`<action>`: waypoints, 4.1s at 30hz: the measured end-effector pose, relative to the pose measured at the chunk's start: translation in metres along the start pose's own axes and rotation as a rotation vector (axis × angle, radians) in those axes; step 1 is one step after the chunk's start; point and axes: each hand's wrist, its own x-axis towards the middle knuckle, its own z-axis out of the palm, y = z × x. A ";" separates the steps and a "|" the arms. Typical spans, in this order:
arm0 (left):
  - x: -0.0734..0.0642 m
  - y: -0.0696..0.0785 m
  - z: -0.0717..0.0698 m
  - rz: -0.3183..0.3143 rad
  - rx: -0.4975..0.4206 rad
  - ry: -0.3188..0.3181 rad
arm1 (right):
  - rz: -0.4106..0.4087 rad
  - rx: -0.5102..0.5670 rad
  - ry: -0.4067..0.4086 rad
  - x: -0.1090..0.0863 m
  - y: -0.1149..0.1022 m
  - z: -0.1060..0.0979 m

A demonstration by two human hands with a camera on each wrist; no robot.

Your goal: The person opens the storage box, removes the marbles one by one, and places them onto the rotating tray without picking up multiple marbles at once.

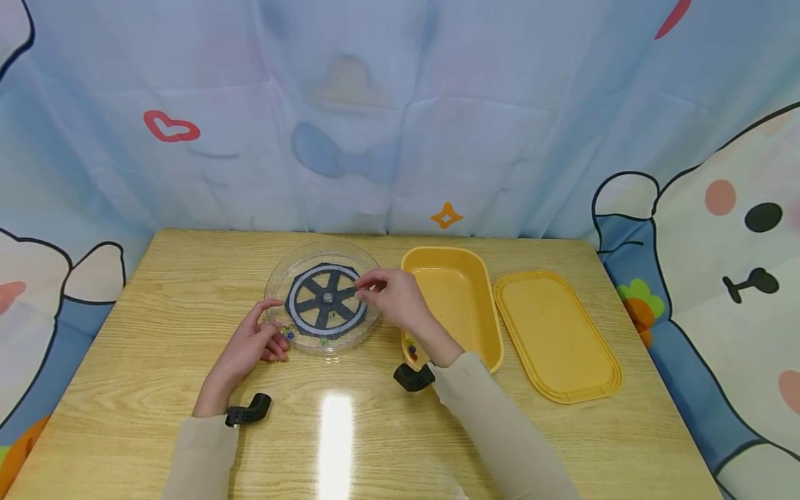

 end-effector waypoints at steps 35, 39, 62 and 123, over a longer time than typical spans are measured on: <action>-0.001 0.001 0.001 -0.001 -0.005 0.006 | 0.130 -0.107 -0.266 0.030 0.091 -0.062; -0.001 0.000 0.002 -0.002 -0.007 0.006 | 0.127 -0.135 -0.232 0.031 0.096 -0.057; -0.001 -0.001 0.001 0.002 -0.015 0.004 | 0.104 -0.228 -0.149 0.028 0.084 -0.064; 0.000 -0.004 0.001 0.018 -0.011 0.015 | -0.058 -0.118 -0.171 0.018 -0.003 0.013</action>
